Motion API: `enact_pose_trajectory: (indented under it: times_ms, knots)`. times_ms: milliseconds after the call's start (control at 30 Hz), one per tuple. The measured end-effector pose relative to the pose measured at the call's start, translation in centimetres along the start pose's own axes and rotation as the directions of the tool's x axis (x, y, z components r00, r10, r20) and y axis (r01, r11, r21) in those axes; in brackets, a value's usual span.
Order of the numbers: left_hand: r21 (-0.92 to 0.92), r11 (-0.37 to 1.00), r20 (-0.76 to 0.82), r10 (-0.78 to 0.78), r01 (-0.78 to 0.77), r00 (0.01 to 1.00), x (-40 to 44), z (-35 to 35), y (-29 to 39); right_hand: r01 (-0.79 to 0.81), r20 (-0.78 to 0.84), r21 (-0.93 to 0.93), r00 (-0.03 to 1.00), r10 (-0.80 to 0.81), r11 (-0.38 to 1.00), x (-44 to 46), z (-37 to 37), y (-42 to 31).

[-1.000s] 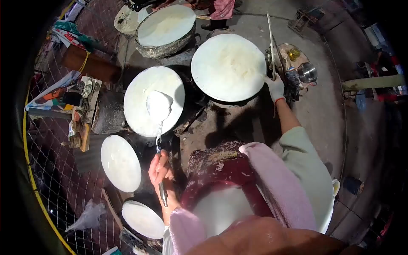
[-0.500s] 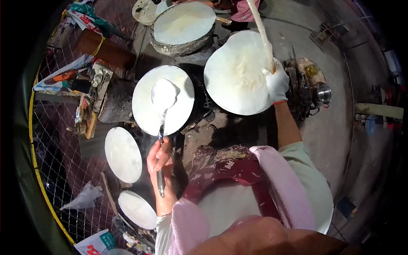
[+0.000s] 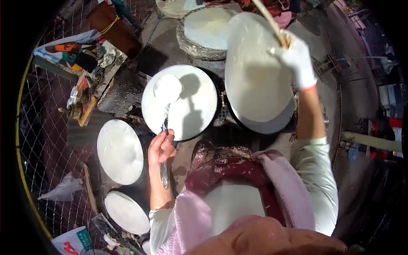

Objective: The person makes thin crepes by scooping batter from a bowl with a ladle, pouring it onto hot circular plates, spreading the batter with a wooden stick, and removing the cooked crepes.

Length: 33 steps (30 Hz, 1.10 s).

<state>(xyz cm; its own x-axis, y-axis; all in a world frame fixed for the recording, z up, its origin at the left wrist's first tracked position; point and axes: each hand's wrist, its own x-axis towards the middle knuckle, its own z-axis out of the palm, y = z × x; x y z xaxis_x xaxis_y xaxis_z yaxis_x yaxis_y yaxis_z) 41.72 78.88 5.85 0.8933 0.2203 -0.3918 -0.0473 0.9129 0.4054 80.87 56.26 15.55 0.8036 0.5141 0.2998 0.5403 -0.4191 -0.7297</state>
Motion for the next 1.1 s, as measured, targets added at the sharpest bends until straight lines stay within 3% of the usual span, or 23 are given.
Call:
enact_pose_trajectory:
  times_ms: [33,100,133,167,200,233,300,333,500,567,700,833,967,1100]
  knots:
    - [-0.009,1.0,0.028,-0.013,0.013,1.0,0.1,-0.9,0.6,0.028,-0.008,-0.289,0.999,-0.032,0.957,2.8,-0.7,-1.9]
    - [0.035,0.999,-0.003,0.027,-0.027,1.0,0.1,-1.4,1.6,0.081,0.079,-0.342,0.995,-0.058,0.936,8.9,-0.9,-2.7]
    - [0.044,0.998,-0.027,0.036,-0.035,0.999,0.0,-1.6,2.1,0.17,0.086,-0.433,0.985,-0.147,0.885,12.4,-0.9,-2.4]
    - [0.038,0.999,-0.023,0.038,-0.037,0.999,0.1,-2.1,2.6,0.252,0.101,-0.517,0.967,-0.234,0.818,13.7,-0.3,-5.8]
    - [0.059,0.997,-0.062,0.053,-0.049,0.997,-0.1,-2.2,3.1,0.189,0.024,-0.544,0.977,-0.21,0.818,13.6,0.2,-9.3]
    - [0.081,0.995,-0.103,0.069,-0.061,0.992,-0.1,-2.3,3.6,0.232,0.025,-0.594,0.962,-0.271,0.77,14.4,1.3,-11.0]
    - [0.111,0.991,-0.153,0.089,-0.072,0.984,-0.2,-2.8,4.3,0.387,0.071,-0.64,0.89,-0.451,0.663,15.1,4.3,-12.0]
    - [0.125,0.988,-0.17,0.108,-0.087,0.98,-0.2,-2.7,4.5,0.419,0.134,-0.618,0.89,-0.437,0.665,14.8,6.7,-12.6]
    - [0.153,0.981,-0.229,0.151,-0.118,0.962,-0.6,-3.6,5.8,0.556,0.334,-0.63,0.824,-0.458,0.542,17.1,20.0,-0.2]
    - [0.169,0.976,-0.203,0.169,-0.136,0.965,-0.7,-3.7,6.2,0.503,0.37,-0.643,0.864,-0.341,0.578,16.5,24.2,3.2]
    - [0.206,0.967,-0.267,0.2,-0.147,0.943,-0.9,-2.8,6.4,0.478,0.406,-0.631,0.874,-0.265,0.611,14.5,31.4,12.2]
    - [0.229,0.963,-0.281,0.208,-0.145,0.937,-0.6,-1.3,5.7,0.49,0.394,-0.604,0.869,-0.3,0.628,13.5,32.0,11.7]
    - [0.271,0.955,-0.271,0.193,-0.117,0.943,0.0,0.4,3.8,0.431,0.392,-0.605,0.893,-0.22,0.67,14.4,31.9,9.9]
    - [0.325,0.942,-0.253,0.174,-0.086,0.952,1.8,4.6,0.0,0.313,0.381,-0.441,0.914,-0.14,0.841,10.2,27.4,8.3]
